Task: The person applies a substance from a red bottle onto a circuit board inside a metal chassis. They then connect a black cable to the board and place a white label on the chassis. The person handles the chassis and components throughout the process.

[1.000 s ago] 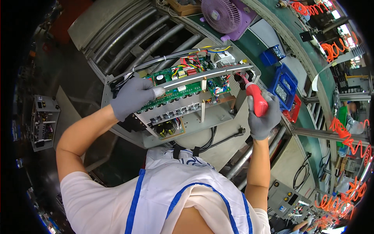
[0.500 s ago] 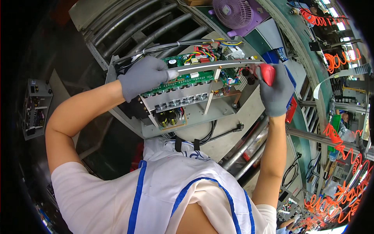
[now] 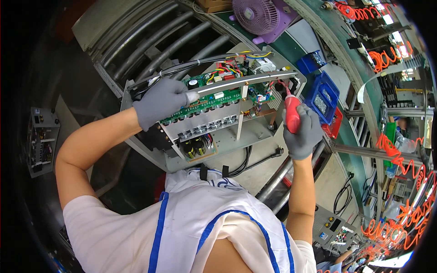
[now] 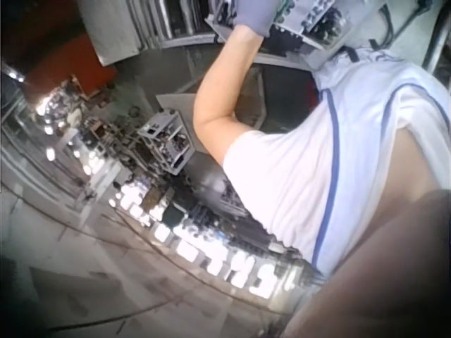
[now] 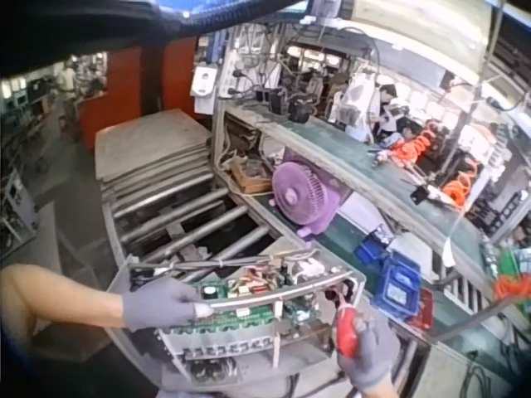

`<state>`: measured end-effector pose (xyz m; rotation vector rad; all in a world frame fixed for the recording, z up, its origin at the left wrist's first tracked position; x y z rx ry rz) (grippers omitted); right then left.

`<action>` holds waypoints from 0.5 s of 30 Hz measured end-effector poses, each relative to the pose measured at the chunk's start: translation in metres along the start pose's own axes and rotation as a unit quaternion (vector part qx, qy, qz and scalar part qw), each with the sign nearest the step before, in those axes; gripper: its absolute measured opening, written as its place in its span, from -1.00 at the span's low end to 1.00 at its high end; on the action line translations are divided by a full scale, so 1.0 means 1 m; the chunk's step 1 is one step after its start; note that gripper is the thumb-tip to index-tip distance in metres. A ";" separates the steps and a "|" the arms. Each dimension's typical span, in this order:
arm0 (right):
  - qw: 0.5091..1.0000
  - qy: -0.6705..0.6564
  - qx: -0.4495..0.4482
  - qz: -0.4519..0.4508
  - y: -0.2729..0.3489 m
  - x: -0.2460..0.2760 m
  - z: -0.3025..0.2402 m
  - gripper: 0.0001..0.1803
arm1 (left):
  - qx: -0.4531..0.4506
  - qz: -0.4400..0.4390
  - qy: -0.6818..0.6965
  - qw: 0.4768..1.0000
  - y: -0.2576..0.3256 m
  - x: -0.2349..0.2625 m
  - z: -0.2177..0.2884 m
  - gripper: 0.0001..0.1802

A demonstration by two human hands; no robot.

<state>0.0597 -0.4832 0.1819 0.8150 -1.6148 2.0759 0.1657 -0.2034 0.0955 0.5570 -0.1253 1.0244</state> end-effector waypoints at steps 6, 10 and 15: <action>0.989 -0.032 -0.135 0.042 0.026 0.005 0.019 -0.56 | 0.009 0.020 0.041 0.999 0.006 -0.005 0.011 -0.69; 0.918 -0.106 -0.369 0.100 0.083 0.018 0.057 -0.62 | 0.049 0.019 0.081 0.995 0.010 -0.008 0.011 -0.69; 0.731 -0.292 -0.588 0.186 0.183 0.027 0.088 -0.64 | 0.045 0.025 0.051 0.997 0.009 -0.006 0.007 -0.70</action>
Point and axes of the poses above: each hand's wrist, its own y-axis away from the middle knuckle, its own x-axis out of the back of the hand, z = x × y, the point moved 8 cm from there along -y, towards the middle knuckle, and after that the axes turned 10 degrees about y, right-handed, at the moved point
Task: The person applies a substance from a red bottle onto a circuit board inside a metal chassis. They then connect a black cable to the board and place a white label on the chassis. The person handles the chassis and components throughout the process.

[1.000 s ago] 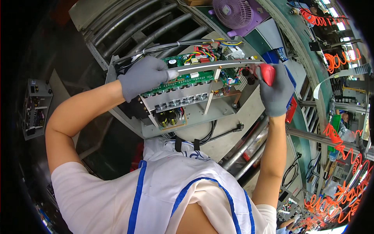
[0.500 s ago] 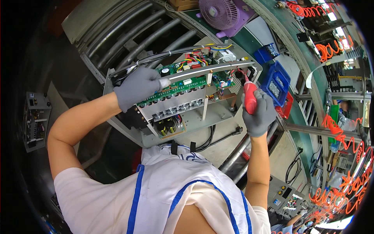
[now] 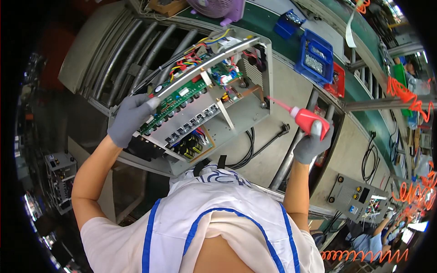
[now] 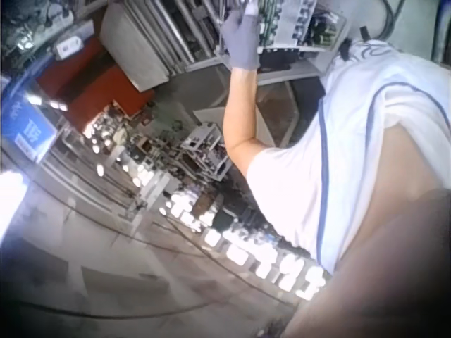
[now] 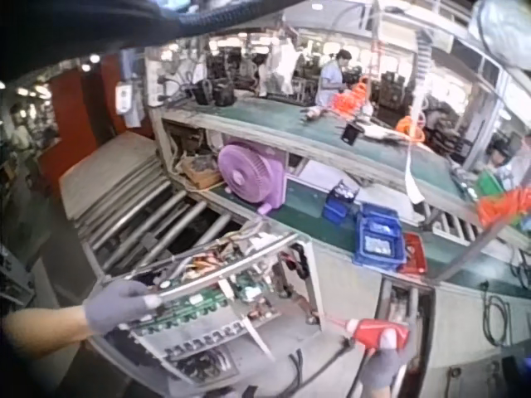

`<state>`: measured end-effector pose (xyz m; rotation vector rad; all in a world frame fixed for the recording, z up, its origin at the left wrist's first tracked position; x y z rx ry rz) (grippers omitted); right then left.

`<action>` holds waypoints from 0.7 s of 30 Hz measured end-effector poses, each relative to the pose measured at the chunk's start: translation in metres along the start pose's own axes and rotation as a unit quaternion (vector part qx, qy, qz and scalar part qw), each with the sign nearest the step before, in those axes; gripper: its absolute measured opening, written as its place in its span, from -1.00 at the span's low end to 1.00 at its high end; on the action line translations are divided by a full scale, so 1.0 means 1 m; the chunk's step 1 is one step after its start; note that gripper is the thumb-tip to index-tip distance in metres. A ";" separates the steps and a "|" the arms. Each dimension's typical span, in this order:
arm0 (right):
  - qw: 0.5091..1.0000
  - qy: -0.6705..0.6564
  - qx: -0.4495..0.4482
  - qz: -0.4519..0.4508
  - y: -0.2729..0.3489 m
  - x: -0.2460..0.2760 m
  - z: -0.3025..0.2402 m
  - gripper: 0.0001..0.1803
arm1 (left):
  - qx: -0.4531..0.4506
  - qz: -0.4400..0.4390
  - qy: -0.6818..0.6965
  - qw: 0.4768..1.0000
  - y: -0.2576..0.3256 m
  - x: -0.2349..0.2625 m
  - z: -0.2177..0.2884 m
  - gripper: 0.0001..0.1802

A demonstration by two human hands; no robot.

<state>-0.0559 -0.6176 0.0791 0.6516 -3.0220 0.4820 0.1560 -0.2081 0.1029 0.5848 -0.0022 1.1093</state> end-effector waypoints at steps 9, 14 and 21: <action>0.941 0.218 0.227 -0.122 0.043 -0.017 0.019 -0.59 | -0.003 0.012 0.017 1.000 0.000 -0.003 0.002 -0.69; 0.911 0.277 0.274 -0.134 0.041 -0.029 0.025 -0.59 | 0.020 0.028 0.013 0.999 0.000 -0.002 0.000 -0.68; 0.949 0.222 0.188 -0.123 0.042 -0.008 0.048 -0.58 | 0.014 0.048 0.018 0.999 0.003 -0.006 0.006 -0.67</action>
Point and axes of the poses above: each hand's wrist, its own y-axis away from the middle knuckle, its own x-axis out of the back of the hand, z = x × y, the point moved 8 cm from there along -y, towards the middle knuckle, and after that the axes turned 10 degrees about y, right-handed, at the moved point
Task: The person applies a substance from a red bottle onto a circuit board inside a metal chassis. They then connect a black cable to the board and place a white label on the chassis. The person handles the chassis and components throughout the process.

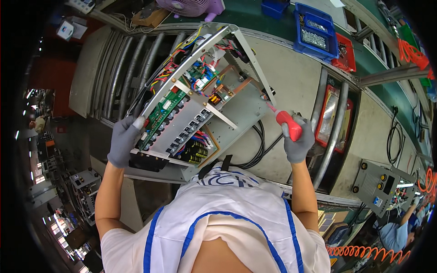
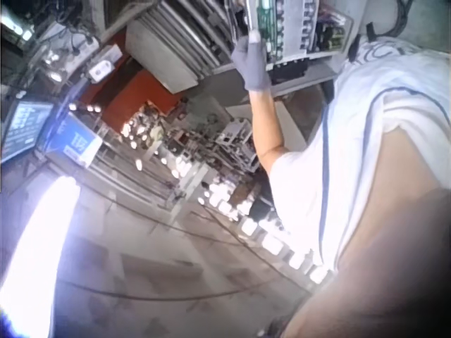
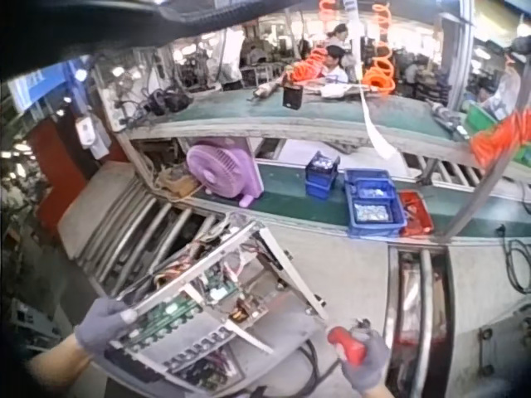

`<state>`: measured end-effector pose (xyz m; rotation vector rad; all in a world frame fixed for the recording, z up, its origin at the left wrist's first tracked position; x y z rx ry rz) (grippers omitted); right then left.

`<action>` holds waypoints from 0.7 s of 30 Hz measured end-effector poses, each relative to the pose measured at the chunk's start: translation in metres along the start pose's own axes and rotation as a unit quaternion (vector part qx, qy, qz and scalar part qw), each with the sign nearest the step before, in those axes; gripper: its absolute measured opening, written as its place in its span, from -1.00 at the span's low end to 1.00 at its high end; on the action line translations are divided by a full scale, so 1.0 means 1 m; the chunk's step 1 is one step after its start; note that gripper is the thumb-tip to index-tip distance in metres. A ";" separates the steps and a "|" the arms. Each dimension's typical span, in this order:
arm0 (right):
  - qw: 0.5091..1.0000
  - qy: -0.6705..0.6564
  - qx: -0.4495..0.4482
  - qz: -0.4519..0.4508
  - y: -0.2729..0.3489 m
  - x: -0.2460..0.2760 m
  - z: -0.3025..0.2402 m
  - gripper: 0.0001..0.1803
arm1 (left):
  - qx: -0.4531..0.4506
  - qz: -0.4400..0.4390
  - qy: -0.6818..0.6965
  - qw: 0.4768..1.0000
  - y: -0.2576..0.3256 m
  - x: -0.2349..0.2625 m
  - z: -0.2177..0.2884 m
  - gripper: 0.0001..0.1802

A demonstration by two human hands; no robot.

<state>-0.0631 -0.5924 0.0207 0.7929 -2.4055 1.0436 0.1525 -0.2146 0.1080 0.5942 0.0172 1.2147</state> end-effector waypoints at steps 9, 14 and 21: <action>1.000 0.007 0.014 -0.011 -0.011 -0.013 -0.006 -0.61 | -0.013 0.017 -0.032 0.999 -0.002 0.002 -0.001 -0.66; 0.993 0.062 0.094 -0.041 -0.022 -0.010 -0.029 -0.59 | -0.002 0.008 -0.037 0.999 -0.002 0.002 -0.001 -0.64; 0.969 -0.180 -0.160 0.065 -0.018 0.000 0.000 -0.58 | -0.018 0.021 -0.042 0.999 -0.003 0.004 -0.001 -0.65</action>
Point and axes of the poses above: each hand's wrist, its own y-axis away from the middle knuckle, its own x-axis out of the back of the hand, z = x × y, the point moved 8 cm from there along -y, towards the middle knuckle, and after that the axes turned 10 degrees about y, right-handed, at the moved point
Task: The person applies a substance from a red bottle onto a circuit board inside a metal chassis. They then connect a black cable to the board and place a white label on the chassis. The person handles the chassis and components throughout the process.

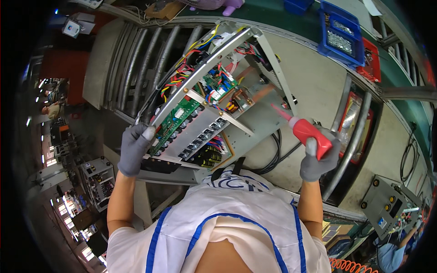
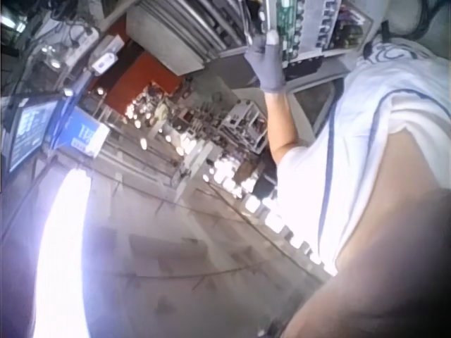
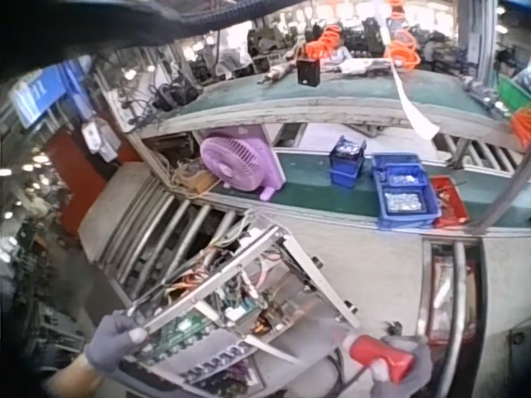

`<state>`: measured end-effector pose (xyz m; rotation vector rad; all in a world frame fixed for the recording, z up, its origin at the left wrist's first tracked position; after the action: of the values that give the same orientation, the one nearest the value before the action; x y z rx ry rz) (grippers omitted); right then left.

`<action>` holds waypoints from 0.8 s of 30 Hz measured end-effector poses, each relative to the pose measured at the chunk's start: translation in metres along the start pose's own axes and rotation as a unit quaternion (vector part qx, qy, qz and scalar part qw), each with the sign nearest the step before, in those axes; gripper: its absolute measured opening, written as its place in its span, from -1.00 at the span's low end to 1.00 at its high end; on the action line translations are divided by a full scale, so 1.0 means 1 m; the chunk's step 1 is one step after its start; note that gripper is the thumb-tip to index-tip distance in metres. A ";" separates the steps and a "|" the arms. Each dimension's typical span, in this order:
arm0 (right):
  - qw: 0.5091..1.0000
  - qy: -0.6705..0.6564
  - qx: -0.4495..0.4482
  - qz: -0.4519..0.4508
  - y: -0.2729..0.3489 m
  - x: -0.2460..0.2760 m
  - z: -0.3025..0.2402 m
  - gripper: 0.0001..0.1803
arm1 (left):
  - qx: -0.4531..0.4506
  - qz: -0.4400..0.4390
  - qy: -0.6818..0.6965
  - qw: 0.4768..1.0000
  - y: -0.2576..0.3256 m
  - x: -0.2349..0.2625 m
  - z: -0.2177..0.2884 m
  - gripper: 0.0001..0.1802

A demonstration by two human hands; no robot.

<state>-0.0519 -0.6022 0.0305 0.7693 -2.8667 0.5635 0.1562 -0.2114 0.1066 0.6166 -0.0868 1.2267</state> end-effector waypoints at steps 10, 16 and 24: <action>0.984 0.016 0.087 -0.153 -0.017 -0.108 -0.026 -0.66 | 0.013 0.017 0.011 1.000 0.002 -0.002 0.003 -0.66; 0.983 0.035 0.093 -0.152 -0.017 -0.122 -0.022 -0.69 | 0.017 0.019 0.017 1.000 0.001 0.000 0.000 -0.66; 0.986 0.037 0.080 -0.141 -0.016 -0.121 -0.018 -0.68 | 0.018 0.022 0.018 0.999 0.003 -0.001 0.001 -0.66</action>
<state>0.0611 -0.5527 0.0273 1.1297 -2.6028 0.7692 0.1535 -0.2120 0.1076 0.6264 -0.0477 1.2839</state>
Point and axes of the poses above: each hand's wrist, its own y-axis away from the middle knuckle, its own x-axis out of the back of the hand, z = x × y, the point moved 8 cm from there along -y, towards the middle knuckle, and after that the axes turned 10 degrees about y, right-handed, at the moved point
